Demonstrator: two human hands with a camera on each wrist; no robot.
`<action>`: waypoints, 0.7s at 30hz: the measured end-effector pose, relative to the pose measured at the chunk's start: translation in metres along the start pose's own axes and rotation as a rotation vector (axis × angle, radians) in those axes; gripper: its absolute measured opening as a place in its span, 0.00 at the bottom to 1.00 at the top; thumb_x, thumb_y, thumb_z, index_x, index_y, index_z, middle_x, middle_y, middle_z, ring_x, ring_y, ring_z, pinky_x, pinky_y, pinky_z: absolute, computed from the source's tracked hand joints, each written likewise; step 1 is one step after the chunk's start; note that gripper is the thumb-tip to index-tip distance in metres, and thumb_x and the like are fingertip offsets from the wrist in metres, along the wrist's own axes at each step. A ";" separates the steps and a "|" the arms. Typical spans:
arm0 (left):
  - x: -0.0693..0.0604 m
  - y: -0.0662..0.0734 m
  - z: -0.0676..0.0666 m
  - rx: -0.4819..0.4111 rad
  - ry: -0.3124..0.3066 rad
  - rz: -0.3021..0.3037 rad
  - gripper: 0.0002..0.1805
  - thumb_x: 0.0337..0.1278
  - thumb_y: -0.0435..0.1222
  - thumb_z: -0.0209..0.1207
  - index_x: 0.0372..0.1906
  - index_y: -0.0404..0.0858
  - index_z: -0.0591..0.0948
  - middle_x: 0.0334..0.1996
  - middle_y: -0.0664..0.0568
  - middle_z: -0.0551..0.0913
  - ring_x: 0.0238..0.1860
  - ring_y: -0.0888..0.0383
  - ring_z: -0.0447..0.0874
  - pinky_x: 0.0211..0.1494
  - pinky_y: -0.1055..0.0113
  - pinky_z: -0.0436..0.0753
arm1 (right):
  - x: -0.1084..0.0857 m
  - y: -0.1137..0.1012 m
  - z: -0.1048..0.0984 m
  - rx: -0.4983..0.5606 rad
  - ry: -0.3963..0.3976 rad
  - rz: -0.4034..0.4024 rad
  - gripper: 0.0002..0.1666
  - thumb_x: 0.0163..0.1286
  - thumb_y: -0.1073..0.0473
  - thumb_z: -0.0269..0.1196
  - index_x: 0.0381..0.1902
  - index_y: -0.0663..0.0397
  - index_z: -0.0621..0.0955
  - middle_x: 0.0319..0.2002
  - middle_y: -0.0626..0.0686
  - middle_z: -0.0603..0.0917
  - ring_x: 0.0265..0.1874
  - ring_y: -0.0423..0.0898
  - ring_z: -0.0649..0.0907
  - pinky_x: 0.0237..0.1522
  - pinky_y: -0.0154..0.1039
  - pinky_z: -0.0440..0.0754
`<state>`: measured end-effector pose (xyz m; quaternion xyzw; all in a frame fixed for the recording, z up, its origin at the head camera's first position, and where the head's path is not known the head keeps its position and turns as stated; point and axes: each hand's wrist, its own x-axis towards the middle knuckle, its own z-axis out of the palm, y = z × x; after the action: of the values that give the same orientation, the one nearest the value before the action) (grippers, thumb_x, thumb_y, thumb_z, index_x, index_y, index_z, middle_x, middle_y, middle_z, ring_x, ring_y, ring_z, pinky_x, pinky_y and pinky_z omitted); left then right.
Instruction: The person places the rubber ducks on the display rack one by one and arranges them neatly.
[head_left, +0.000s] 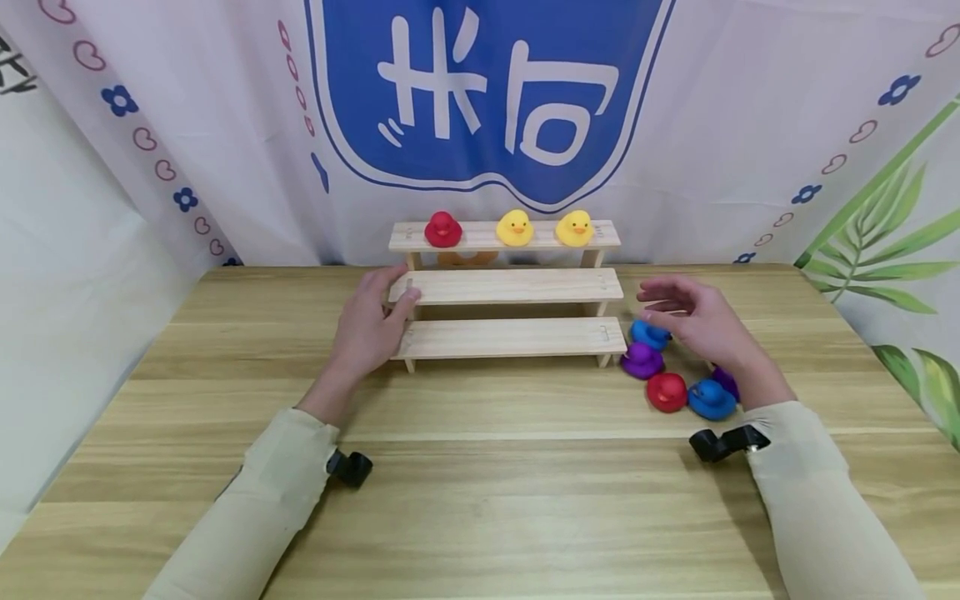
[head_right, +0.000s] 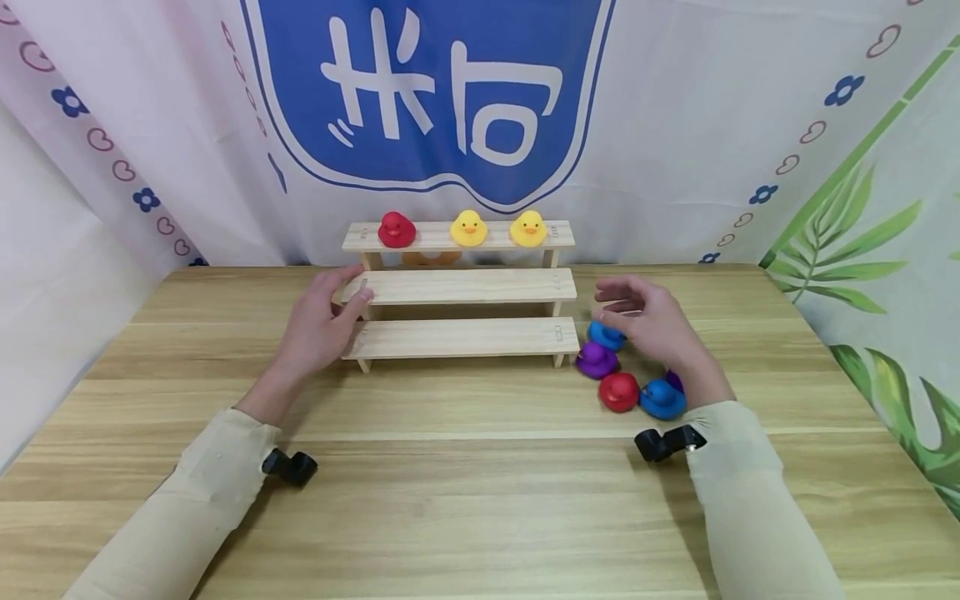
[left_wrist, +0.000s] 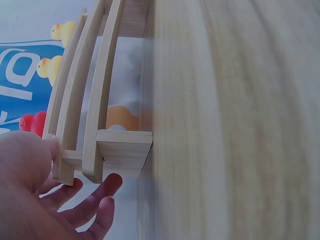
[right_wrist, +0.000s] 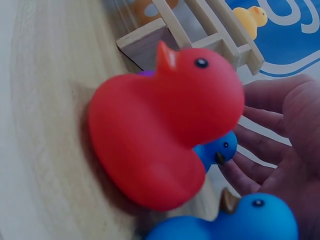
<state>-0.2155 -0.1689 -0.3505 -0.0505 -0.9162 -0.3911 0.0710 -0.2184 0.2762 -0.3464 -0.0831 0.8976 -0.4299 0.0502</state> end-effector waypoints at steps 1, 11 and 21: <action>0.000 0.000 0.000 -0.001 0.000 0.000 0.31 0.84 0.47 0.51 0.81 0.39 0.67 0.78 0.39 0.68 0.57 0.40 0.82 0.65 0.43 0.83 | 0.000 0.000 -0.001 -0.004 -0.002 0.005 0.32 0.80 0.53 0.63 0.76 0.56 0.72 0.73 0.61 0.78 0.68 0.60 0.80 0.58 0.28 0.81; 0.000 -0.001 0.000 -0.001 0.004 0.012 0.31 0.84 0.47 0.51 0.81 0.38 0.67 0.77 0.37 0.69 0.57 0.40 0.82 0.65 0.43 0.82 | -0.001 0.003 -0.004 0.003 -0.066 0.050 0.36 0.77 0.55 0.67 0.77 0.57 0.70 0.72 0.63 0.78 0.69 0.63 0.79 0.70 0.63 0.78; 0.000 -0.002 0.001 -0.003 0.002 0.021 0.31 0.84 0.47 0.51 0.80 0.38 0.67 0.77 0.37 0.69 0.55 0.40 0.83 0.63 0.43 0.83 | -0.001 0.005 -0.004 -0.030 -0.128 0.074 0.33 0.74 0.65 0.66 0.75 0.57 0.72 0.73 0.64 0.76 0.70 0.66 0.77 0.72 0.66 0.75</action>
<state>-0.2156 -0.1699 -0.3523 -0.0599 -0.9150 -0.3916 0.0762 -0.2188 0.2824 -0.3482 -0.0782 0.9013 -0.4082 0.1222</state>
